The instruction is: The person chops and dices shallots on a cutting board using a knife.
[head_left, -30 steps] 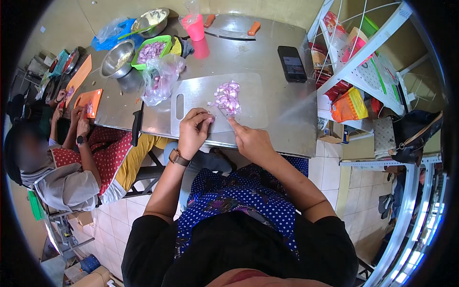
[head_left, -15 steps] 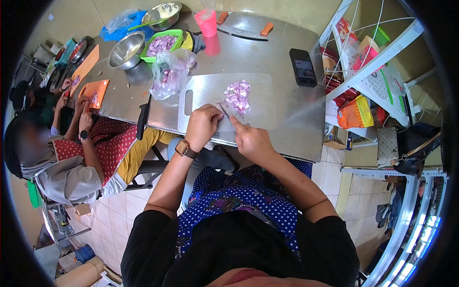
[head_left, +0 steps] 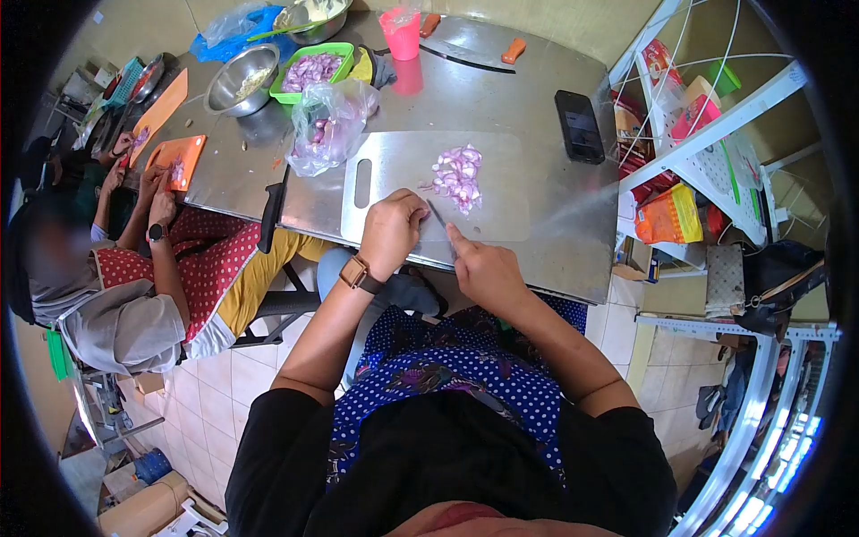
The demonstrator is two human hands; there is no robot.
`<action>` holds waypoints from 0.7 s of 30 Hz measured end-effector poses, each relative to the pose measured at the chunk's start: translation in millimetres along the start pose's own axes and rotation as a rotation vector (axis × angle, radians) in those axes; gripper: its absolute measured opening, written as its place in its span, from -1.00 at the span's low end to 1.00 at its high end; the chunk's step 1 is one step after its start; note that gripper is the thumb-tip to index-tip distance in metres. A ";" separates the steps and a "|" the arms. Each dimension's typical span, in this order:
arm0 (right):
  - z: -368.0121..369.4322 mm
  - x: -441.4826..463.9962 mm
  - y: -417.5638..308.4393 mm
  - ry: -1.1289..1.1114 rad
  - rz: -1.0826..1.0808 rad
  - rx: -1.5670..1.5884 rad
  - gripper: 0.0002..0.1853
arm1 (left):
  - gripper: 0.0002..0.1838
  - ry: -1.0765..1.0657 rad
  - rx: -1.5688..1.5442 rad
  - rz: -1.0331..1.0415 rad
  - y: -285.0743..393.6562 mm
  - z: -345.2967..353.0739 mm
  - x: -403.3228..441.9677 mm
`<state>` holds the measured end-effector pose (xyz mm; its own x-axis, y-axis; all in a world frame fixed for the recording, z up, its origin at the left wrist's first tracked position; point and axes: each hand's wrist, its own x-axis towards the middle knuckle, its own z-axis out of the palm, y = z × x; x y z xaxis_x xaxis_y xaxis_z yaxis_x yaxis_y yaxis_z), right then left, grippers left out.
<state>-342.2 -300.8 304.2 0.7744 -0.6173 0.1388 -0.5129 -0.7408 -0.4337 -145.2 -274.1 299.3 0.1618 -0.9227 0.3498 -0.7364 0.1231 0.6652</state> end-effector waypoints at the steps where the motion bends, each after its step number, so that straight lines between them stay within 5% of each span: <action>1: 0.0 3.2 0.3 0.062 -0.004 0.037 -0.43 | -0.92 0.001 -0.003 0.002 -0.1 0.0 0.5; 21: 12.8 5.5 -1.5 0.033 0.020 0.002 -0.41 | -0.92 0.043 0.002 -0.005 -1.0 0.8 -2.2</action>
<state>-332.4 -299.7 294.3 0.7509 -0.6409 0.1596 -0.5276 -0.7274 -0.4388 -145.3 -272.5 297.4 0.1941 -0.9067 0.3744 -0.7367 0.1173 0.6659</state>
